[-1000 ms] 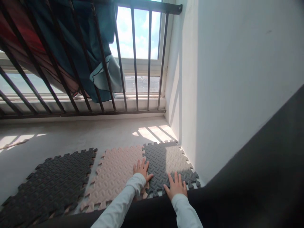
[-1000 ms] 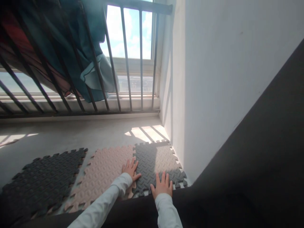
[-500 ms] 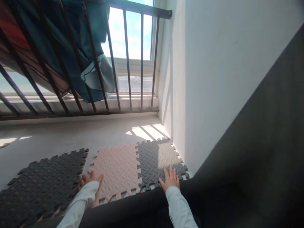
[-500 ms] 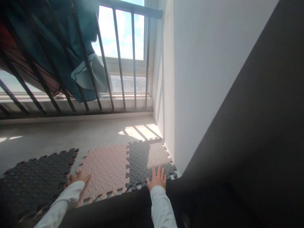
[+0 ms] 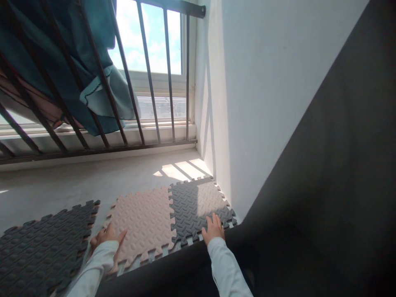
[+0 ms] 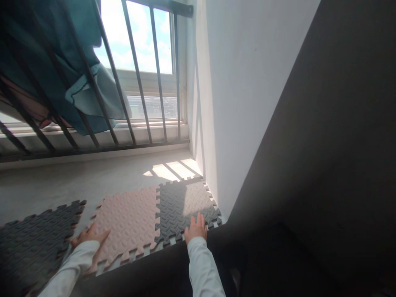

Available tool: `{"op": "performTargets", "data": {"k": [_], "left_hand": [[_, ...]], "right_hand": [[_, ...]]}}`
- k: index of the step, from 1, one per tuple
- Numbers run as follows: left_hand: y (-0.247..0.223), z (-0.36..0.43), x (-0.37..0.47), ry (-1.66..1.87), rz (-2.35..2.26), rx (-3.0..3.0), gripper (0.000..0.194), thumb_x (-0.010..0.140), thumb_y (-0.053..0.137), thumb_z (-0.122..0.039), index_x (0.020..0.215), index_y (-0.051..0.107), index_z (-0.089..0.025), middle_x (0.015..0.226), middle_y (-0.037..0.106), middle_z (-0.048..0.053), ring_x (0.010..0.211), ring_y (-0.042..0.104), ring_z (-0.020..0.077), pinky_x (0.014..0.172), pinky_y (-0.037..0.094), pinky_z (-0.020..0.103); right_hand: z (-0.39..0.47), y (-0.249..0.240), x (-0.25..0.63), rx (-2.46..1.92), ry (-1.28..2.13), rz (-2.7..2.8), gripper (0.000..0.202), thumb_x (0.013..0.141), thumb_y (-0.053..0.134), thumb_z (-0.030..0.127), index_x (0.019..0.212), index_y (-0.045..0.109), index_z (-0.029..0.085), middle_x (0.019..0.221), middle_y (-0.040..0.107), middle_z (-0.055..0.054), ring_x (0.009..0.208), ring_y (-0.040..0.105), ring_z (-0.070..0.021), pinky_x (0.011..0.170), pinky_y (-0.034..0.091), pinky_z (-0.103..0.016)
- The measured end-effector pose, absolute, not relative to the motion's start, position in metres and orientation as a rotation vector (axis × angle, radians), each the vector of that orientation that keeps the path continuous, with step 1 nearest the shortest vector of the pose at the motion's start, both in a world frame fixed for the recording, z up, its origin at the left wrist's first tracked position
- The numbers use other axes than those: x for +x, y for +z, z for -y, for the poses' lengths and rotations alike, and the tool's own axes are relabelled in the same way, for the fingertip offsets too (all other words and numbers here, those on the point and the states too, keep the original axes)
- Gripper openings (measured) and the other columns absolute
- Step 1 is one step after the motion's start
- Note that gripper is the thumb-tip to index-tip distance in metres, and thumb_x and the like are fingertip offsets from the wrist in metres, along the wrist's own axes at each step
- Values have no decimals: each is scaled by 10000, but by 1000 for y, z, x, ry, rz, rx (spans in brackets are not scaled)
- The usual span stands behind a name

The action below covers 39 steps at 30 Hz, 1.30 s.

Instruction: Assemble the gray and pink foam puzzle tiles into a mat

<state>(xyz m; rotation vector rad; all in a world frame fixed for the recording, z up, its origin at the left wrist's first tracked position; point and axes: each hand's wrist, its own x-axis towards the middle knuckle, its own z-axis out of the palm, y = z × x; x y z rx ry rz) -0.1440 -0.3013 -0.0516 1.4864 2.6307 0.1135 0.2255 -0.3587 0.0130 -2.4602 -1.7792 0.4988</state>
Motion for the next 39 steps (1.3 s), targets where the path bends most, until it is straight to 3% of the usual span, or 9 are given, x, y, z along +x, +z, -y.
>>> {"op": "performTargets", "data": {"k": [9,16,21,30,35,39], "left_hand": [[-56,302,-149,-195,-2625,1508,737,664,367,-535,1264,299,-112,1204,460,169,1141,396,244,955,203,348],[-67,305,-152,-95,-2599,1549,748,677,340,-539,1276,269,-96,1200,439,172,1141,381,269,964,202,380],[-67,307,-147,-87,-2625,1517,761,678,330,-506,1285,227,-58,1215,410,186,1151,375,258,982,198,335],[-52,308,-142,-288,-2576,1525,707,711,326,-528,1283,288,-114,1229,432,153,1162,374,219,983,206,312],[-46,317,-131,-376,-2602,1519,674,746,307,-511,1300,272,-128,1256,396,171,1174,363,223,979,191,324],[-47,322,-123,-336,-2644,1454,640,764,302,-505,1317,245,-189,1353,268,173,1209,294,305,976,153,441]], "right_hand": [[360,14,231,-2436,499,1786,479,673,464,184,1151,488,205,1361,298,-82,1248,227,-206,939,298,-338],[361,10,234,-2420,522,1760,489,635,461,133,1114,517,210,1352,315,-83,1245,237,-203,941,290,-326],[362,9,235,-2411,539,1764,484,639,463,144,1118,509,201,1356,307,-89,1248,229,-206,931,296,-318],[362,13,231,-2490,544,1762,485,647,446,152,1124,487,225,1370,283,-58,1258,201,-195,939,286,-350],[362,12,232,-2495,539,1780,492,648,435,154,1131,475,240,1378,268,-47,1258,197,-185,933,287,-355],[361,8,232,-2524,506,1786,478,664,430,167,1132,478,252,1373,278,-52,1254,208,-192,930,288,-377]]}}
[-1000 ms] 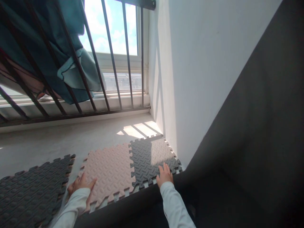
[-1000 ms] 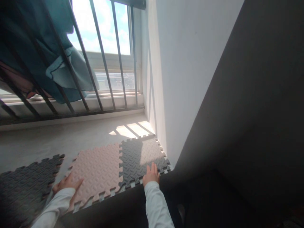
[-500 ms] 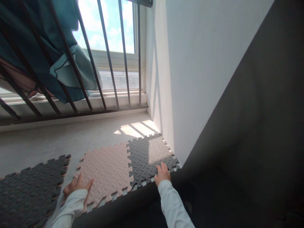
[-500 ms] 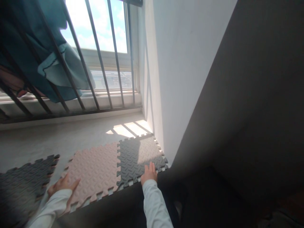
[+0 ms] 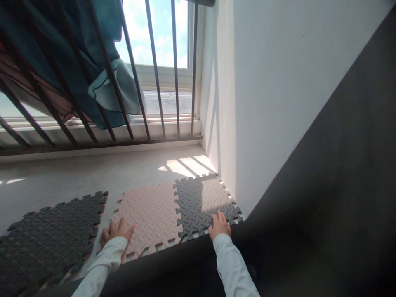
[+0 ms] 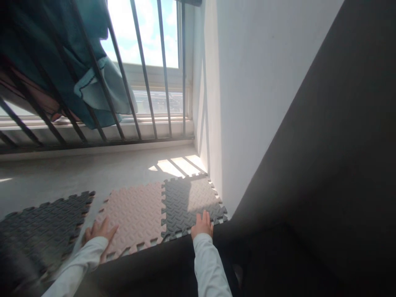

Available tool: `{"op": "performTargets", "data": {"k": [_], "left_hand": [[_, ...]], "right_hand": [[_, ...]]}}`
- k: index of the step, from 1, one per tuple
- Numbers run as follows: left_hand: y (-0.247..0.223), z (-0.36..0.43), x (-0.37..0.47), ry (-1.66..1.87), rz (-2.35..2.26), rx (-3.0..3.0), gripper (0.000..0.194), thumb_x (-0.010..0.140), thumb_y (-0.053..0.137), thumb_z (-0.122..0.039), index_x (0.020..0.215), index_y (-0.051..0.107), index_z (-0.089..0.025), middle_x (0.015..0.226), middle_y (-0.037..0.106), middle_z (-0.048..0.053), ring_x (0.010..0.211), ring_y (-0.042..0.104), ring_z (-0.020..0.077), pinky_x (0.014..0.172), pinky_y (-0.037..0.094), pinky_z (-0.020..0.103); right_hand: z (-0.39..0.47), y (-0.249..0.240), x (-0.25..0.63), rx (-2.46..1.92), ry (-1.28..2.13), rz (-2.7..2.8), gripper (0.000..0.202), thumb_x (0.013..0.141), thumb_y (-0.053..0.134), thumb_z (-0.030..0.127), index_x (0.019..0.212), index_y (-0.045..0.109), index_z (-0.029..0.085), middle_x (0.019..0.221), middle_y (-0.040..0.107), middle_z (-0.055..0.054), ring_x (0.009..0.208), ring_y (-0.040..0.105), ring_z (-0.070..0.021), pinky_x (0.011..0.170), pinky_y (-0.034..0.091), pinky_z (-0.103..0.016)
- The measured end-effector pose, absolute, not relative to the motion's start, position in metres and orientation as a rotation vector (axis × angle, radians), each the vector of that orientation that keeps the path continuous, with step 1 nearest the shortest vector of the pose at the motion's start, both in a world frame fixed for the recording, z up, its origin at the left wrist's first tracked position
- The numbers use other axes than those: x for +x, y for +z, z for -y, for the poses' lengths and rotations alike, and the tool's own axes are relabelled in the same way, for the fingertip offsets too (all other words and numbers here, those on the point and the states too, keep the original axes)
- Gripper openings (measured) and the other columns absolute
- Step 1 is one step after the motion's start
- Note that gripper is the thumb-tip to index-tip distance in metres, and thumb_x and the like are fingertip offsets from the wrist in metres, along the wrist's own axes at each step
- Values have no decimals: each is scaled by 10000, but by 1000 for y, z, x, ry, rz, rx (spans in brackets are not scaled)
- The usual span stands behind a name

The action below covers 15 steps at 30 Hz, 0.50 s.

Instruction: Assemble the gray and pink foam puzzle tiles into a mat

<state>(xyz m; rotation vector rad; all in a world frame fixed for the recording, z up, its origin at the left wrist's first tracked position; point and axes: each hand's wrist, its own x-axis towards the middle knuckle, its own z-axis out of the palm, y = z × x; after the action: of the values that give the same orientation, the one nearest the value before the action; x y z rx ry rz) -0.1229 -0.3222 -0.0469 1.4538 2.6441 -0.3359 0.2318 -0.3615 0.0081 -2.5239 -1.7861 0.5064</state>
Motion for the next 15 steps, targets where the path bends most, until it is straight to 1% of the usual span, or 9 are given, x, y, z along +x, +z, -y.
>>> {"op": "performTargets", "data": {"k": [2,5,7,9,11,13,15], "left_hand": [[-44,326,-117,-293,-2645,1431,633,764,317,-494,1320,242,-200,1371,242,166,1232,242,327,968,141,484],[-38,335,-112,-185,-2605,1534,621,757,374,-430,1307,277,-158,1379,236,158,1273,155,281,994,123,456],[-33,344,-117,-99,-2563,1631,617,733,422,-402,1289,317,-157,1387,231,138,1280,138,264,1009,104,452],[-29,354,-132,-29,-2547,1695,619,711,450,-400,1275,347,-167,1388,237,125,1274,156,270,1014,92,470],[-26,365,-157,19,-2581,1708,625,714,433,-410,1273,351,-143,1382,244,141,1257,202,281,1014,107,472],[-25,377,-185,47,-2622,1678,627,727,395,-414,1274,350,-112,1366,268,165,1224,276,283,1007,156,452],[-26,387,-211,51,-2566,1698,600,707,406,-408,1245,406,-143,1339,331,143,1197,326,269,997,213,408]], "right_hand": [[362,6,231,-2534,452,1804,456,701,433,217,1155,469,244,1367,286,-71,1251,216,-204,935,280,-379],[362,2,229,-2535,343,1837,478,758,414,347,1222,413,234,1364,281,-106,1249,219,-226,946,260,-384],[362,0,227,-2543,282,1858,493,775,382,415,1244,381,261,1365,279,-104,1246,229,-230,959,224,-423],[362,-1,227,-2559,250,1887,474,781,353,464,1224,398,300,1363,286,-92,1242,236,-231,960,184,-485],[361,-2,226,-2573,229,1923,474,779,339,491,1211,412,307,1358,296,-93,1239,240,-237,951,167,-520],[360,-3,225,-2580,211,1941,484,780,331,493,1213,412,294,1352,303,-103,1236,243,-244,941,175,-528],[360,-4,224,-2582,196,1931,481,786,317,481,1215,412,285,1347,309,-110,1234,247,-250,932,188,-530]]}}
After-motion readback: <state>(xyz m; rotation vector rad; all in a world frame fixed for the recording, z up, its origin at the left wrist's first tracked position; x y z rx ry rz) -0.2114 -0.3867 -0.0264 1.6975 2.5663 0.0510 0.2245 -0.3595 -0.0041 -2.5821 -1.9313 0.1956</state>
